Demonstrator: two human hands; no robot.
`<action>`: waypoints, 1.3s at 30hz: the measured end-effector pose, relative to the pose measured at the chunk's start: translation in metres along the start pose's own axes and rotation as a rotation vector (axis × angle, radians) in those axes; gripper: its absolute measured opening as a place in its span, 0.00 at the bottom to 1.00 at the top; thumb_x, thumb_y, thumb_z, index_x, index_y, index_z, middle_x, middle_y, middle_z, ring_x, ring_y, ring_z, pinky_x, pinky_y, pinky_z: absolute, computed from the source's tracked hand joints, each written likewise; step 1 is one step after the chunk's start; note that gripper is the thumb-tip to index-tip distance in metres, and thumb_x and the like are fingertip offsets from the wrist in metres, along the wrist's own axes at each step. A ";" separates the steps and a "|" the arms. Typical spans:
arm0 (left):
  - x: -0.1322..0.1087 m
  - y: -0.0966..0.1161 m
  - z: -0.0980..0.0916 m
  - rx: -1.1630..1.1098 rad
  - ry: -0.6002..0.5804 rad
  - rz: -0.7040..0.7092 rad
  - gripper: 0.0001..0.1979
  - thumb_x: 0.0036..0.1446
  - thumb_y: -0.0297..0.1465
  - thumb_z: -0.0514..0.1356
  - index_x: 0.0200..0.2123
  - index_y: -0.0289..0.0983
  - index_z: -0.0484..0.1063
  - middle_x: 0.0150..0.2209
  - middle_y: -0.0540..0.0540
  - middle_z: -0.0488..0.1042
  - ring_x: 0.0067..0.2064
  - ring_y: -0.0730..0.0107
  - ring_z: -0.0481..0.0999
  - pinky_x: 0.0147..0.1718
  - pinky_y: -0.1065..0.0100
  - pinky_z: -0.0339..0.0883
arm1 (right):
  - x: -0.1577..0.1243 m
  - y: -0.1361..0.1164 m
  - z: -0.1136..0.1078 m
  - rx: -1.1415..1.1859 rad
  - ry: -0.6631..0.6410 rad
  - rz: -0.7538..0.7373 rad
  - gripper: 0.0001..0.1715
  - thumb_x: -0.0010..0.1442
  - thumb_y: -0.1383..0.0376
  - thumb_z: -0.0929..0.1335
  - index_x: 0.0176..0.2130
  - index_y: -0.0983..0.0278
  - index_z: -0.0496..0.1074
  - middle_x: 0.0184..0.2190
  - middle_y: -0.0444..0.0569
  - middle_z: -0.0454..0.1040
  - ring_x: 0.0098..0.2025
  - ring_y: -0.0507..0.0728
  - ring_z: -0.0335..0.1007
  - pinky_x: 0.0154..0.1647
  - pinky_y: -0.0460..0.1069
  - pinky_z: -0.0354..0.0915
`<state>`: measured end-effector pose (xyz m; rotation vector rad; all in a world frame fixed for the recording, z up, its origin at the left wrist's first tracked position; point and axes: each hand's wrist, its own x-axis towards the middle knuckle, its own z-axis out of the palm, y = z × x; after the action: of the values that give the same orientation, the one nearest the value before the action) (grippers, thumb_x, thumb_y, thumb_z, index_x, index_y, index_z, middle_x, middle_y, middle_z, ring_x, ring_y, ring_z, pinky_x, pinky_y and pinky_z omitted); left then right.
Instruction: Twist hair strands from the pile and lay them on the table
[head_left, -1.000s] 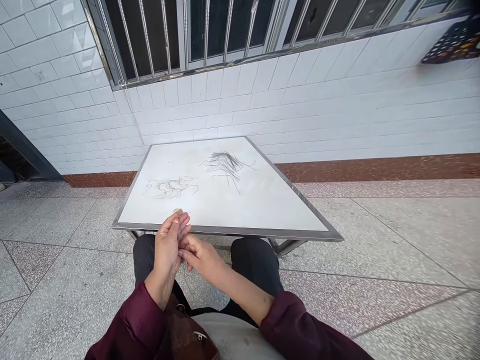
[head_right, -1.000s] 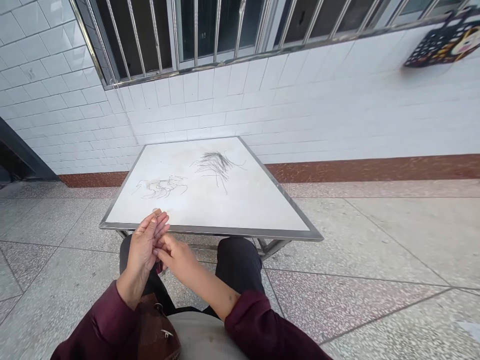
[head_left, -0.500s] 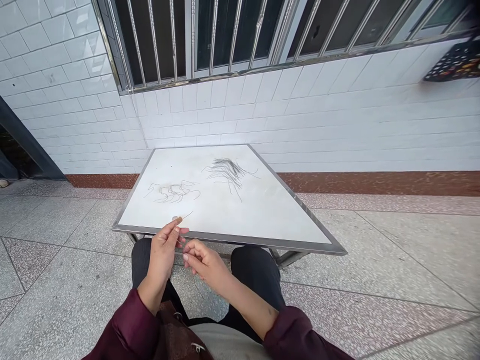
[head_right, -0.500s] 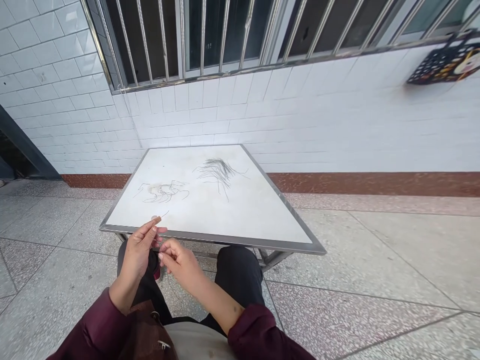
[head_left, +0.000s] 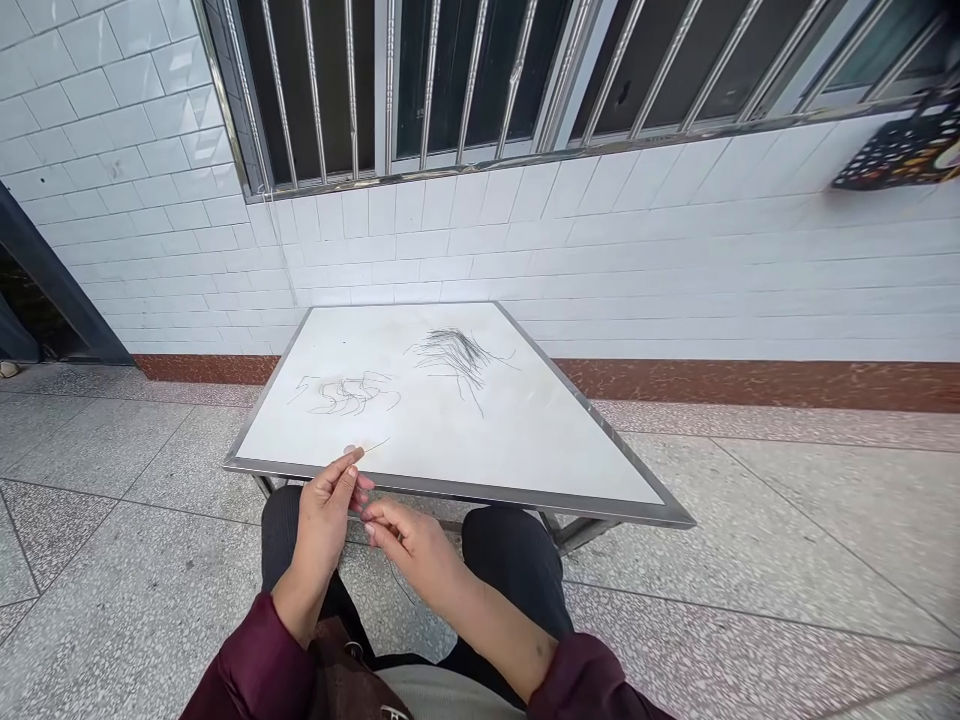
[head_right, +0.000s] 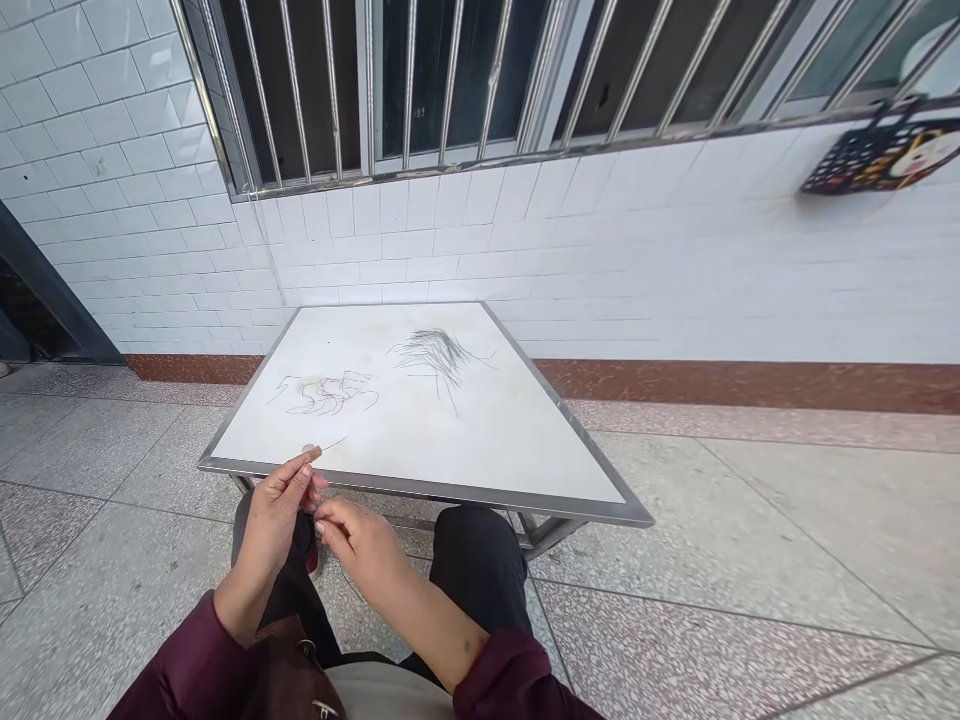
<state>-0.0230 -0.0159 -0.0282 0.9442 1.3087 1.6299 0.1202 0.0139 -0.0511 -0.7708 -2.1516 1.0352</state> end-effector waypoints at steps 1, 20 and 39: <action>0.000 0.000 0.000 -0.007 0.001 -0.004 0.23 0.55 0.42 0.64 0.50 0.35 0.77 0.30 0.46 0.78 0.27 0.75 0.69 0.28 0.72 0.66 | 0.000 0.001 0.000 -0.017 0.001 -0.003 0.06 0.63 0.68 0.64 0.38 0.60 0.71 0.29 0.43 0.76 0.33 0.54 0.73 0.36 0.47 0.63; 0.016 -0.002 0.000 0.002 -0.072 -0.102 0.21 0.57 0.41 0.63 0.50 0.35 0.77 0.30 0.45 0.77 0.30 0.73 0.72 0.30 0.71 0.69 | 0.010 0.018 -0.013 -0.137 -0.027 -0.069 0.09 0.66 0.67 0.63 0.41 0.60 0.73 0.38 0.46 0.78 0.41 0.56 0.74 0.42 0.49 0.66; 0.013 0.008 -0.002 -0.007 -0.133 -0.095 0.21 0.59 0.42 0.61 0.50 0.36 0.77 0.28 0.48 0.74 0.28 0.75 0.72 0.26 0.74 0.66 | 0.009 0.016 -0.011 -0.134 0.002 -0.123 0.09 0.65 0.68 0.65 0.43 0.59 0.73 0.40 0.46 0.80 0.42 0.55 0.76 0.44 0.50 0.70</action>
<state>-0.0311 -0.0052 -0.0198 0.9550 1.2376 1.4736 0.1266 0.0338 -0.0561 -0.6907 -2.2534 0.8344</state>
